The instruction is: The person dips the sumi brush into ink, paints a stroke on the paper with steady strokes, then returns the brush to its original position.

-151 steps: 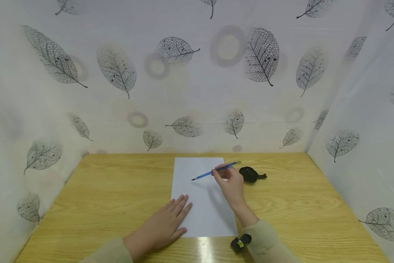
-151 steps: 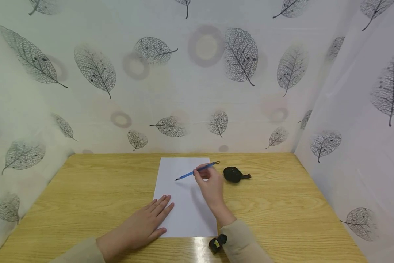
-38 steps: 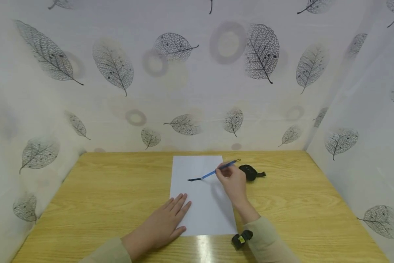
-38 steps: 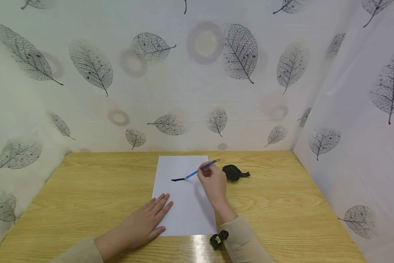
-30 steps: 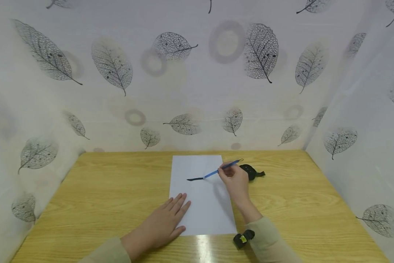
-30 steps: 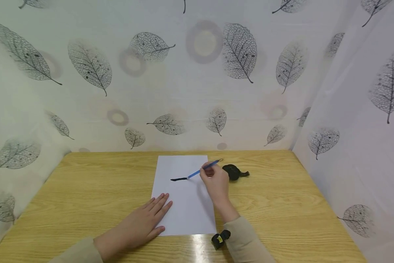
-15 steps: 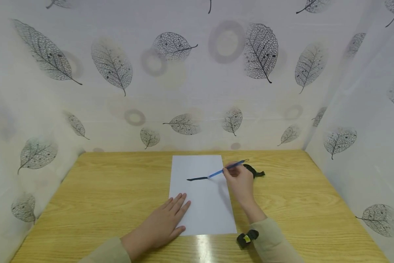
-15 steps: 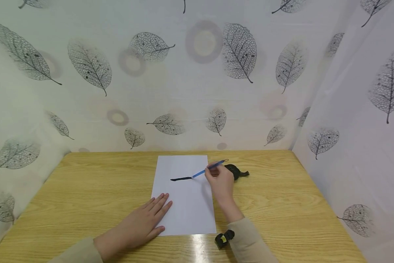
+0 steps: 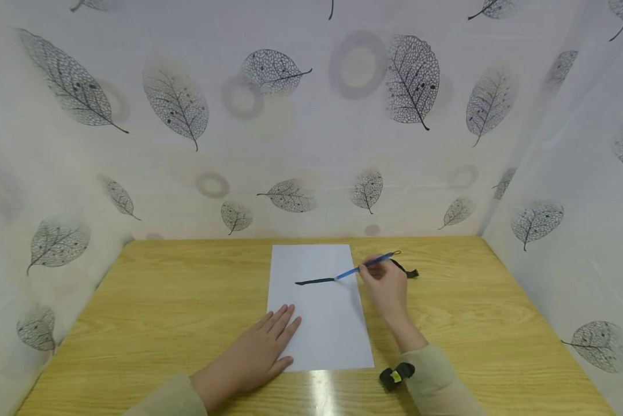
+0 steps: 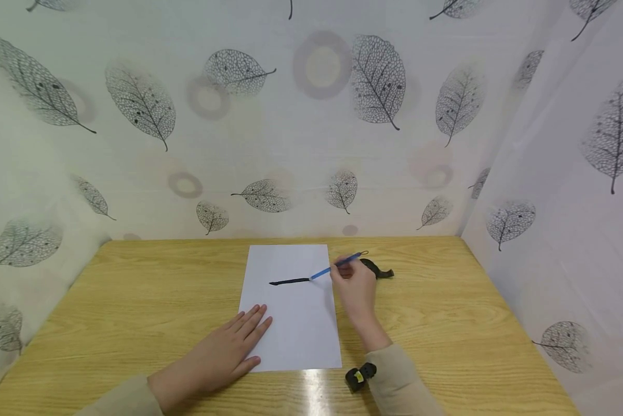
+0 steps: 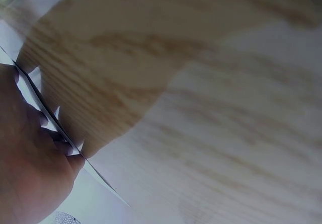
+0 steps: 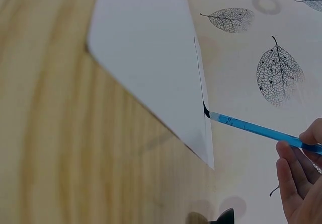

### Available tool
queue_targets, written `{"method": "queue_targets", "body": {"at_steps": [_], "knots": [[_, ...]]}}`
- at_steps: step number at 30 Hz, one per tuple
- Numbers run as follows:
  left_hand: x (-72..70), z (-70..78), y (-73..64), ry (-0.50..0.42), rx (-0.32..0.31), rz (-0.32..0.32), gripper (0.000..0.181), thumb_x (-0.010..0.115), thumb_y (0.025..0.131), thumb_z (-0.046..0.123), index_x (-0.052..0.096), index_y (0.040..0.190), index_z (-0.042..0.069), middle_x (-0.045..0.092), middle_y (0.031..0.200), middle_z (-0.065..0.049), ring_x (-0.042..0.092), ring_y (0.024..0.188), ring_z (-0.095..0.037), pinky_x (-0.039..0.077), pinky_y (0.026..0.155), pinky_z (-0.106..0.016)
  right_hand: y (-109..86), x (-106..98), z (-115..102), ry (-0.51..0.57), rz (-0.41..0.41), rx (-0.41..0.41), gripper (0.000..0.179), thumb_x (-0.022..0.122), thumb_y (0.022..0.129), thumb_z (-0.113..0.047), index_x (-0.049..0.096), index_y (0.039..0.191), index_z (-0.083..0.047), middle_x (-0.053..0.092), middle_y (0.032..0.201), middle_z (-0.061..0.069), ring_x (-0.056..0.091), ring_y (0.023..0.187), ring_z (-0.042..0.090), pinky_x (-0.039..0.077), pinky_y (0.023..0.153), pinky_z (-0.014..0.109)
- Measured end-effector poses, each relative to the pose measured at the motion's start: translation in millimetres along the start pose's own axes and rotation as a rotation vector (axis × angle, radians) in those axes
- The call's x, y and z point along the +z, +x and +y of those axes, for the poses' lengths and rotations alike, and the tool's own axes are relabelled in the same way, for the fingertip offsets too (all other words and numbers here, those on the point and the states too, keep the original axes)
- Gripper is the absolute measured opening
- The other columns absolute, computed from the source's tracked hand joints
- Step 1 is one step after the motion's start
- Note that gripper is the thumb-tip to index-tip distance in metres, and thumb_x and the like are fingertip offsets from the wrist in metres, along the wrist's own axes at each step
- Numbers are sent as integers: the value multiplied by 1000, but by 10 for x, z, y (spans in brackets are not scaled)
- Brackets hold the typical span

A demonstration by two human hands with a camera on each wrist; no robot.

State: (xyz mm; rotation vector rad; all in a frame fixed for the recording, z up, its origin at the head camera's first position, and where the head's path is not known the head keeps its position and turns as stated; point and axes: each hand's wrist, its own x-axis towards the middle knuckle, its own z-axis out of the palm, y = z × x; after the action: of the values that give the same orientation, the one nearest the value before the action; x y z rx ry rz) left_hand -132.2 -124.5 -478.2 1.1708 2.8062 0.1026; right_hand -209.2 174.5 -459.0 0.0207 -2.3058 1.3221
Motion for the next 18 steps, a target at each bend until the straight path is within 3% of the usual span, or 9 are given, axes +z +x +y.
{"method": "queue_targets", "body": {"at_steps": [6, 18], "knots": [[-3, -2, -4, 4, 1, 10, 68, 45, 112, 46, 36, 165, 5, 28, 175, -20, 30, 162, -34, 36, 130, -49, 1, -46, 6, -29, 0, 11, 7, 78, 93, -3, 77, 100, -1, 80, 92, 16, 78, 83, 31, 57, 70, 14], [25, -8, -5, 29, 8, 30, 67, 46, 112, 46, 37, 164, 5, 29, 174, -21, 32, 162, -34, 36, 129, -49, -19, -79, 8, -10, -2, 25, 7, 78, 94, -3, 77, 100, -1, 80, 93, 17, 78, 83, 29, 57, 70, 13]]}}
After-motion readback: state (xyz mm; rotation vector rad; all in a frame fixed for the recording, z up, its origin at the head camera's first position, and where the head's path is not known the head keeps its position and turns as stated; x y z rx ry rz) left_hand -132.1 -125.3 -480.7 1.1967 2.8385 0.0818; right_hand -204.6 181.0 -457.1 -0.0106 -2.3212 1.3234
